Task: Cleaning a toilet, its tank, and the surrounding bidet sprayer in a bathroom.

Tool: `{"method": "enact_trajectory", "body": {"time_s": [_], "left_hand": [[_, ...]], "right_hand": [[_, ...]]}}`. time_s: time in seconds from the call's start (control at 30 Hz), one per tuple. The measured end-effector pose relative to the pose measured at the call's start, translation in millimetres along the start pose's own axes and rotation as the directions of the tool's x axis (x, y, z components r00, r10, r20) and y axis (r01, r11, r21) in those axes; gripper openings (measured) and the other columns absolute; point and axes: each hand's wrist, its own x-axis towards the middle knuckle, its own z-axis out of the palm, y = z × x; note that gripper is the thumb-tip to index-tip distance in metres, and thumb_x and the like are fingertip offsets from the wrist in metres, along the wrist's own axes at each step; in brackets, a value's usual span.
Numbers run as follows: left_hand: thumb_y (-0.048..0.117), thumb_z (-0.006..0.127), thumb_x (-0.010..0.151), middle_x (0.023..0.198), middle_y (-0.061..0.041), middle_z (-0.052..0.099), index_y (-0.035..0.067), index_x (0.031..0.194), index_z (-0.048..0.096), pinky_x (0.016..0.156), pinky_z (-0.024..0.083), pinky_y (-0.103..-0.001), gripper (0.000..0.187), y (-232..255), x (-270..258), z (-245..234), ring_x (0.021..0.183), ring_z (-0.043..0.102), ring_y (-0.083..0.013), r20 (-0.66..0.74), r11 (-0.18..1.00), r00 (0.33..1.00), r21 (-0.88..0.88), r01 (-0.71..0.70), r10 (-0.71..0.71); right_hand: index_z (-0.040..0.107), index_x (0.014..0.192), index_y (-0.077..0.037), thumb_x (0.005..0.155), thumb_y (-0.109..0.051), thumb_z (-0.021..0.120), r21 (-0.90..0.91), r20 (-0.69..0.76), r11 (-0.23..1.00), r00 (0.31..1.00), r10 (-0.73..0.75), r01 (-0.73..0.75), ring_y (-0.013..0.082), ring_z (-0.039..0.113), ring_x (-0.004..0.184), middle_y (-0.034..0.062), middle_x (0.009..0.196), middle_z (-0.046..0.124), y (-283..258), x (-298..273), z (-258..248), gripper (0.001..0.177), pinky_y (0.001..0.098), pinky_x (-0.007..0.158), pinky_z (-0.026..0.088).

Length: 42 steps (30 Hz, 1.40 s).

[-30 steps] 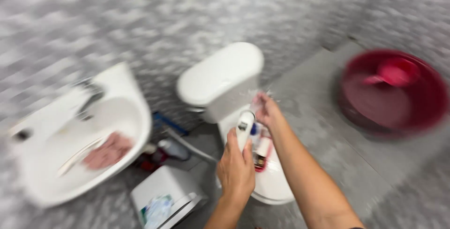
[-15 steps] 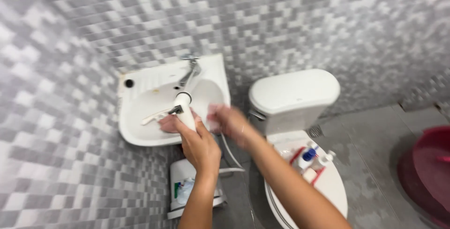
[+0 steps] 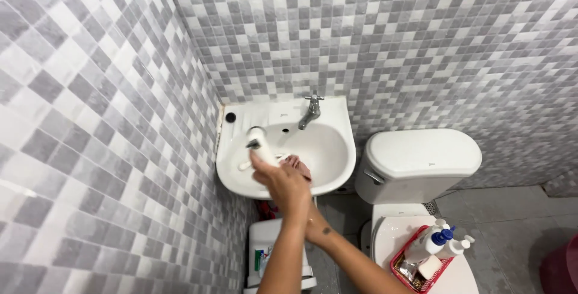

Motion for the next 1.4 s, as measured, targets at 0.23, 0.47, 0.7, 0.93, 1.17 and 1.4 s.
{"method": "enact_trajectory", "body": {"time_s": [0.23,0.47,0.7,0.93,1.17,1.4], "left_hand": [[0.018,0.047,0.096,0.140,-0.021,0.034,0.005,0.159,0.019,0.107,0.043,-0.051,0.071,-70.2,52.9,-35.8,0.125,0.051,-0.0394,0.026,0.926,0.998,-0.371,0.069,-0.063],[0.024,0.057,0.094,0.107,-0.009,0.061,0.014,0.116,0.060,0.097,0.055,-0.055,0.024,-183.1,180.9,-5.0,0.100,0.060,-0.0247,0.328,0.243,0.904,-0.886,0.395,-0.273],[0.021,0.059,0.101,0.091,-0.011,0.067,0.010,0.081,0.059,0.087,0.059,-0.037,0.023,-246.9,282.9,18.5,0.087,0.069,-0.0244,0.623,-0.396,0.777,-0.740,0.544,-0.096],[0.019,0.065,0.098,0.071,-0.004,0.059,0.010,0.075,0.055,0.062,0.054,-0.031,0.026,-253.6,273.6,43.9,0.065,0.058,-0.0172,0.776,-0.317,0.631,-0.599,0.736,-0.001],[0.048,0.047,0.097,0.086,-0.010,0.071,0.005,0.095,0.067,0.077,0.061,-0.044,0.048,-75.9,137.5,50.0,0.080,0.070,-0.0261,0.739,0.038,0.651,-0.656,0.754,-0.173],[0.037,0.063,0.098,0.094,-0.006,0.065,0.005,0.118,0.054,0.073,0.057,-0.038,0.039,3.2,-9.6,154.2,0.082,0.070,-0.0239,0.706,0.729,0.648,-0.599,0.331,0.286]], "right_hand": [[0.047,0.142,-0.001,0.109,-0.046,0.048,0.316,-0.037,0.945,0.994,0.103,-0.086,0.0221,0.045,0.121,0.0096,0.131,0.051,-6.3,42.8,27.6,0.057,0.0348,0.100,0.039],[0.044,0.084,-0.015,0.105,-0.056,0.039,0.670,0.281,0.578,0.880,0.383,-0.465,0.0081,0.019,0.044,-0.0066,0.055,0.027,-69.4,50.3,6.0,0.045,0.0284,0.041,0.013],[0.044,0.083,-0.015,0.107,-0.059,0.041,0.632,0.291,0.579,0.850,0.438,-0.515,0.0061,0.020,0.046,-0.0079,0.057,0.028,-53.2,44.6,-2.0,0.050,0.0272,0.042,0.015],[0.050,0.091,-0.023,0.102,-0.060,0.041,0.590,0.220,0.615,0.837,0.501,-0.523,0.0062,0.020,0.044,-0.0087,0.056,0.028,-53.6,40.1,-10.9,0.040,0.0265,0.041,0.015],[0.045,0.083,-0.014,0.107,-0.060,0.038,0.613,-0.012,0.703,0.885,0.465,-0.361,0.0079,0.024,0.043,-0.0067,0.056,0.031,-17.0,22.5,-43.9,0.053,0.0269,0.040,0.018],[0.049,0.098,-0.009,0.118,-0.060,0.040,0.744,-0.284,0.666,0.873,0.396,-0.060,0.0030,0.036,0.057,-0.0055,0.070,0.040,25.1,-34.7,-140.3,0.055,0.0219,0.051,0.033]]}}
